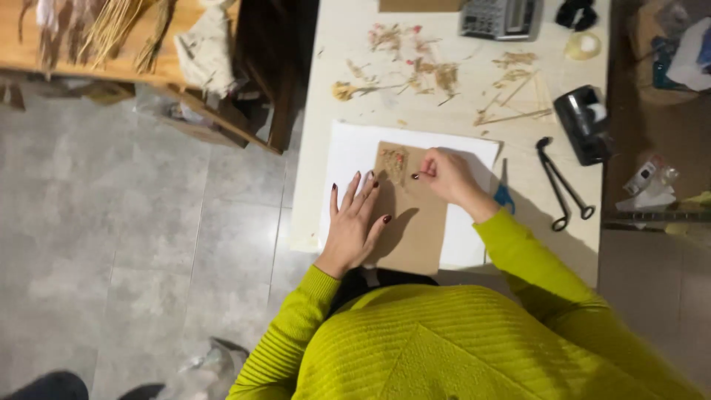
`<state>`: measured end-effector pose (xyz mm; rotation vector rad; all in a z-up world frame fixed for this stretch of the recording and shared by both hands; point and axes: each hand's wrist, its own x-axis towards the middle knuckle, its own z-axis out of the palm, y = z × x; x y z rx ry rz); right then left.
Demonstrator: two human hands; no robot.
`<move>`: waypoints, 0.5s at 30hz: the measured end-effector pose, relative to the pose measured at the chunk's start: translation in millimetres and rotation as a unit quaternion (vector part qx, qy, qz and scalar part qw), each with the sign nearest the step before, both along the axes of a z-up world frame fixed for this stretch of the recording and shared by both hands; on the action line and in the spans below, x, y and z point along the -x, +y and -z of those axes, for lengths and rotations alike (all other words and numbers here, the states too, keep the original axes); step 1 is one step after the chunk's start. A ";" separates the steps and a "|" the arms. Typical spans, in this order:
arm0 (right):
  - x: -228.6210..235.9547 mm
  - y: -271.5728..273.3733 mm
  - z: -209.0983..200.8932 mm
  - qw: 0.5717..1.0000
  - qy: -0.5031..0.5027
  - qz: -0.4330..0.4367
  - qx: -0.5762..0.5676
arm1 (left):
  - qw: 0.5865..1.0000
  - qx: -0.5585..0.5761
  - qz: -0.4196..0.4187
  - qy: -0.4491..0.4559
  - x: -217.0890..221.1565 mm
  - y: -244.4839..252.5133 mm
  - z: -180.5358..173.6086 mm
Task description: Assembling and packaging small bouquets of dried flowers using paper and tape.
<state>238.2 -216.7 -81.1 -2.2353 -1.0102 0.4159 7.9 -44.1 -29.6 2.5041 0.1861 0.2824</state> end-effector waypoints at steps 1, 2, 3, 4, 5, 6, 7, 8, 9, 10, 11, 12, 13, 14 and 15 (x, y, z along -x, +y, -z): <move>6.0 -3.2 -1.7 1.000 0.001 0.014 -0.001 | 1.000 0.022 0.000 -0.014 11.9 4.3 -14.5; 6.9 3.3 -3.8 1.000 -0.002 0.021 -0.007 | 0.999 0.038 -0.006 -0.033 22.0 14.6 -28.8; 19.2 0.9 -12.0 1.000 -0.004 0.006 -0.009 | 0.998 0.036 -0.022 -0.036 41.6 21.5 -39.5; 26.3 5.1 -20.2 0.999 -0.009 0.033 -0.038 | 0.996 0.061 -0.031 -0.048 58.8 32.4 -49.9; 33.7 10.5 -28.3 0.996 -0.012 0.060 -0.068 | 0.994 0.085 -0.039 -0.061 77.2 43.9 -60.4; 47.7 18.2 -33.2 0.996 -0.016 0.043 -0.073 | 0.993 0.080 -0.056 -0.068 98.9 58.4 -61.3; 61.9 26.6 -37.5 0.990 0.006 0.065 -0.127 | 0.989 0.090 -0.086 -0.079 121.6 73.4 -61.6; 74.6 38.6 -39.3 0.979 0.029 0.086 -0.182 | 0.984 0.098 -0.115 -0.093 143.9 91.0 -60.2; 98.1 69.0 -53.5 0.979 0.027 0.067 -0.190 | 0.982 0.089 -0.131 -0.102 167.5 110.2 -57.0; 127.1 99.9 -65.5 0.976 0.037 0.057 -0.207 | 0.977 0.082 -0.167 -0.099 195.7 130.5 -53.6; 157.7 130.6 -77.5 0.973 0.048 0.047 -0.223 | 0.971 0.074 -0.203 -0.097 225.0 151.4 -50.1; 189.7 162.5 -72.7 0.971 0.054 0.030 -0.229 | 0.969 0.065 -0.219 -0.098 256.2 171.6 -42.6; 221.6 194.8 -67.9 0.973 0.070 -0.001 -0.218 | 0.960 0.064 -0.250 -0.106 286.8 192.4 -35.0; 252.2 234.8 -57.8 0.972 0.087 -0.034 -0.214 | 0.952 0.055 -0.279 -0.115 315.8 221.2 -25.1; 278.3 279.4 -48.1 0.968 0.094 -0.051 -0.227 | 0.948 0.038 -0.294 -0.116 341.9 244.7 -11.9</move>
